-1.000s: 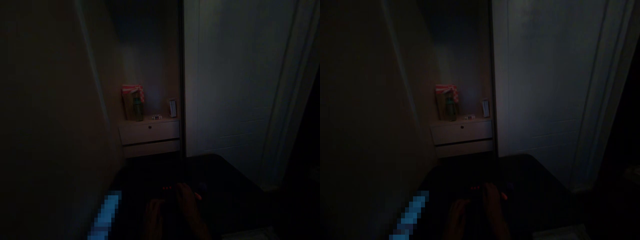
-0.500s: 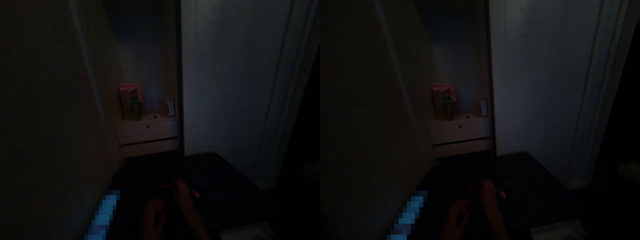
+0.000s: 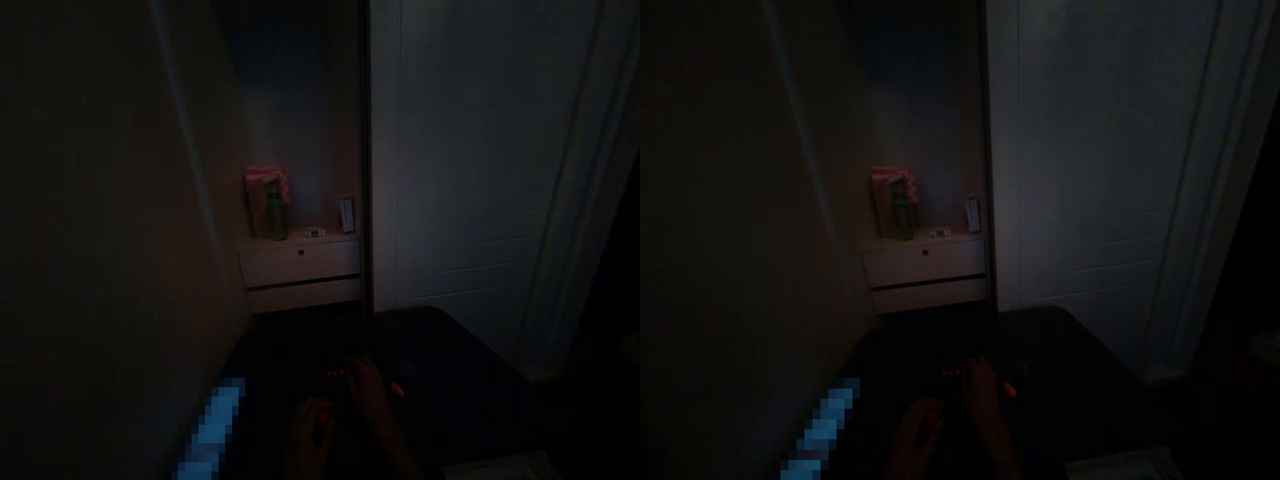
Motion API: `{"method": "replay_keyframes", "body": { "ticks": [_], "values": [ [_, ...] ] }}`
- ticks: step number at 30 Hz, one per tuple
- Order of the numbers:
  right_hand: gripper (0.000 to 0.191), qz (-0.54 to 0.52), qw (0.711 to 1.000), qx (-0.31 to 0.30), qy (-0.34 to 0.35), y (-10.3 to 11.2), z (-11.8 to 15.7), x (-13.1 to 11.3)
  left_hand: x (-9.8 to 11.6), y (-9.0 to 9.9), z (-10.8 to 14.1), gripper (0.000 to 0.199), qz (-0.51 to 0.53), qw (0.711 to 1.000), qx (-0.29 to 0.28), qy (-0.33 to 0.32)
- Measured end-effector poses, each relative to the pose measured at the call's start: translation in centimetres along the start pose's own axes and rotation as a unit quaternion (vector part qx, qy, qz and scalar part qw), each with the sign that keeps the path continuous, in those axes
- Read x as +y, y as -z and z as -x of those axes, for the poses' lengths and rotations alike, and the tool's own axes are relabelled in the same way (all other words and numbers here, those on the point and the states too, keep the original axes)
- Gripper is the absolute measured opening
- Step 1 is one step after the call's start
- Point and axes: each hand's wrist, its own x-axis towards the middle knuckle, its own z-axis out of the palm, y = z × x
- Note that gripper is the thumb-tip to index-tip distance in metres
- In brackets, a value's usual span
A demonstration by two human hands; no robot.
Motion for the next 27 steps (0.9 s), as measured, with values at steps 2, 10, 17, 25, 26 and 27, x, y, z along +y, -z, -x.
{"method": "replay_keyframes", "body": {
  "ticks": [2,10,17,25,26,27],
  "values": [
    [0.025,-0.004,1.000,0.002,0.000,0.0,0.1,0.0,-0.1,0.0,0.0,0.025,-0.004,1.000,0.001,-0.003],
    [0.027,-0.030,0.999,0.022,-0.001,0.3,0.4,-0.1,-0.9,-0.2,0.1,0.029,0.014,1.000,0.014,0.002],
    [0.024,-0.241,0.970,0.031,0.030,-0.2,3.7,-2.3,-0.6,-0.3,0.0,0.048,0.082,0.990,0.009,0.110],
    [0.037,-0.282,0.943,-0.133,0.117,0.7,6.7,-3.7,-0.1,-0.1,-0.3,0.064,0.128,0.975,0.016,0.183],
    [0.036,-0.281,0.942,-0.141,0.116,0.7,6.6,-3.6,0.0,0.0,-0.3,0.065,0.123,0.974,0.013,0.189],
    [0.034,-0.282,0.941,-0.147,0.113,0.6,6.5,-3.5,0.1,0.1,-0.3,0.065,0.121,0.974,0.010,0.194]
  ]
}}
